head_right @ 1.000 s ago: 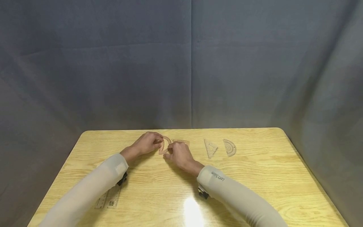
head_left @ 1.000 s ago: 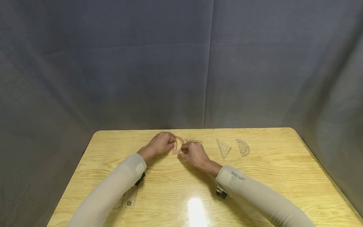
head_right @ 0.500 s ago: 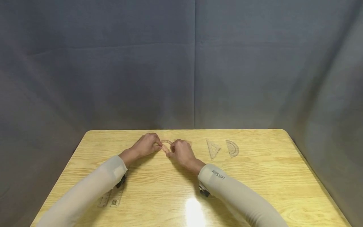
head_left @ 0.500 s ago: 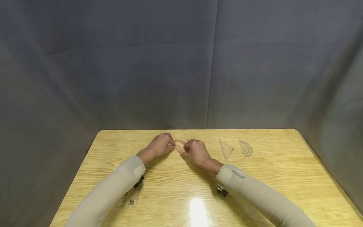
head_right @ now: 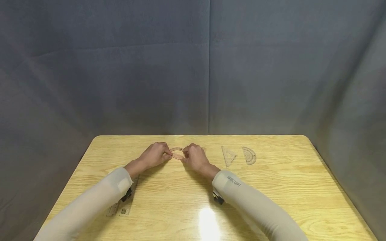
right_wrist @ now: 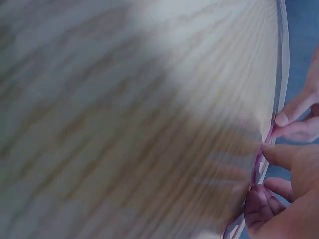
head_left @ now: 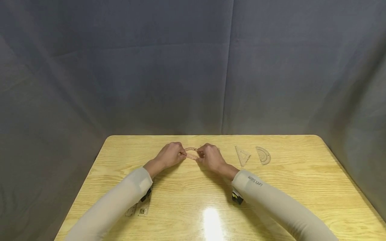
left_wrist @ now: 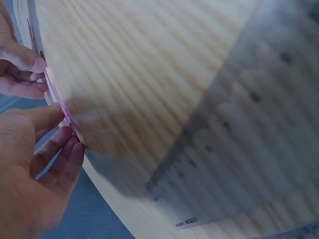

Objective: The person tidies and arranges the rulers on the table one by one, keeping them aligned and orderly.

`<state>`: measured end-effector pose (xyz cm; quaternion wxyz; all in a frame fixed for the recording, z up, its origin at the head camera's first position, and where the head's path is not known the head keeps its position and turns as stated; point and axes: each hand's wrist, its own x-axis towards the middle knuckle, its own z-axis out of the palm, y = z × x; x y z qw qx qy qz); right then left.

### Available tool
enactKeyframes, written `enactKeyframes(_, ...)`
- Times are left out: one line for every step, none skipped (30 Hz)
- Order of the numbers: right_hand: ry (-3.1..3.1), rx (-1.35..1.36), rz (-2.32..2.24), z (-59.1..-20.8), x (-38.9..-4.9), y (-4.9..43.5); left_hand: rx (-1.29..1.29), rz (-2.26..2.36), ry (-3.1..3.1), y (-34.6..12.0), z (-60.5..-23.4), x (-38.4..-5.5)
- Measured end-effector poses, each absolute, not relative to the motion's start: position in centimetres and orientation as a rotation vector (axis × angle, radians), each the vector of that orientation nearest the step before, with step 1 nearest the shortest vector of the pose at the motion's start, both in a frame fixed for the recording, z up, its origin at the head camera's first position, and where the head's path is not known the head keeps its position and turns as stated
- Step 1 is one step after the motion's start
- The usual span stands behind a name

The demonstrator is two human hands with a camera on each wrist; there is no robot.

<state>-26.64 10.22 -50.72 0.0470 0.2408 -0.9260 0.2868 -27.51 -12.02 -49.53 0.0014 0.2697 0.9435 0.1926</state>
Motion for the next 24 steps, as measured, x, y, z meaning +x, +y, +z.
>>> enactKeyframes(-2.836, 0.731, 0.891, -50.7, -26.7, 10.3, 0.844, 0.612, 2.958, -12.1, -49.6, -27.4)
enactKeyframes(-2.849, 0.729, 0.902, -50.7, -26.8, 10.3, 0.842, 0.622, 2.954, -12.2, -49.6, -27.4)
enactKeyframes(-2.859, 0.727, 0.921, -50.6, -26.9, 10.4, 0.840, 0.629, 2.950, -12.2, -49.6, -27.3)
enactKeyframes(-2.868, 0.728, 0.931, -50.6, -27.0, 10.4, 0.838, 0.636, 2.947, -12.3, -49.6, -27.3)
enactKeyframes(-2.874, 0.729, 0.945, -50.5, -27.0, 10.5, 0.837, 0.642, 2.945, -12.3, -49.6, -27.2)
enactKeyframes(-2.875, 0.732, 0.951, -50.5, -27.1, 10.5, 0.832, 0.648, 2.944, -12.3, -49.5, -27.1)
enactKeyframes(-2.877, 0.735, 0.956, -50.5, -27.1, 10.5, 0.825, 0.655, 2.944, -12.3, -49.5, -27.0)
enactKeyframes(-2.875, 0.741, 0.951, -50.4, -27.1, 10.5, 0.819, 0.661, 2.948, -12.3, -49.5, -27.0)
enactKeyframes(-2.876, 0.748, 0.947, -50.4, -27.2, 10.5, 0.810, 0.669, 2.952, -12.3, -49.5, -27.0)
enactKeyframes(-2.878, 0.753, 0.937, -50.4, -27.3, 10.5, 0.802, 0.676, 2.957, -12.2, -49.5, -27.0)
enactKeyframes(-2.882, 0.758, 0.928, -50.3, -27.3, 10.5, 0.799, 0.680, 2.967, -12.1, -49.5, -27.0)
enactKeyframes(-2.886, 0.762, 0.923, -50.3, -27.4, 10.5, 0.796, 0.686, 2.974, -12.1, -49.5, -27.1)
enactKeyframes(-2.891, 0.765, 0.913, -50.2, -27.5, 10.5, 0.793, 0.687, 2.982, -12.0, -49.5, -27.2)
enactKeyframes(-2.896, 0.767, 0.904, -50.1, -27.5, 10.5, 0.792, 0.686, 2.989, -12.0, -49.5, -27.3)
enactKeyframes(-2.901, 0.768, 0.901, -50.1, -27.6, 10.5, 0.789, 0.683, 2.992, -11.9, -49.4, -27.4)
enactKeyframes(-2.904, 0.770, 0.893, -50.0, -27.6, 10.5, 0.784, 0.678, 2.992, -11.8, -49.3, -27.6)
enactKeyframes(-2.906, 0.777, 0.882, -50.0, -27.7, 10.5, 0.778, 0.678, 2.985, -11.8, -49.3, -27.7)
enactKeyframes(-2.908, 0.782, 0.871, -49.9, -27.7, 10.5, 0.770, 0.675, 2.976, -11.8, -49.2, -27.9)
enactKeyframes(-2.908, 0.787, 0.858, -49.9, -27.8, 10.4, 0.763, 0.667, 2.967, -11.7, -49.1, -28.0)
enactKeyframes(-2.909, 0.793, 0.847, -49.9, -27.9, 10.4, 0.759, 0.667, 2.956, -11.7, -49.0, -28.2)
enactKeyframes(-2.910, 0.798, 0.834, -49.9, -27.9, 10.4, 0.757, 0.661, 2.941, -11.7, -48.9, -28.3)
enactKeyframes(-2.913, 0.803, 0.821, -49.9, -28.0, 10.4, 0.755, 0.656, 2.926, -11.7, -48.8, -28.4)
enactKeyframes(-2.915, 0.806, 0.811, -49.9, -28.0, 10.3, 0.757, 0.650, 2.915, -11.7, -48.8, -28.6)
enactKeyframes(-2.917, 0.807, 0.805, -49.9, -28.1, 10.3, 0.762, 0.640, 2.908, -11.7, -48.7, -28.7)
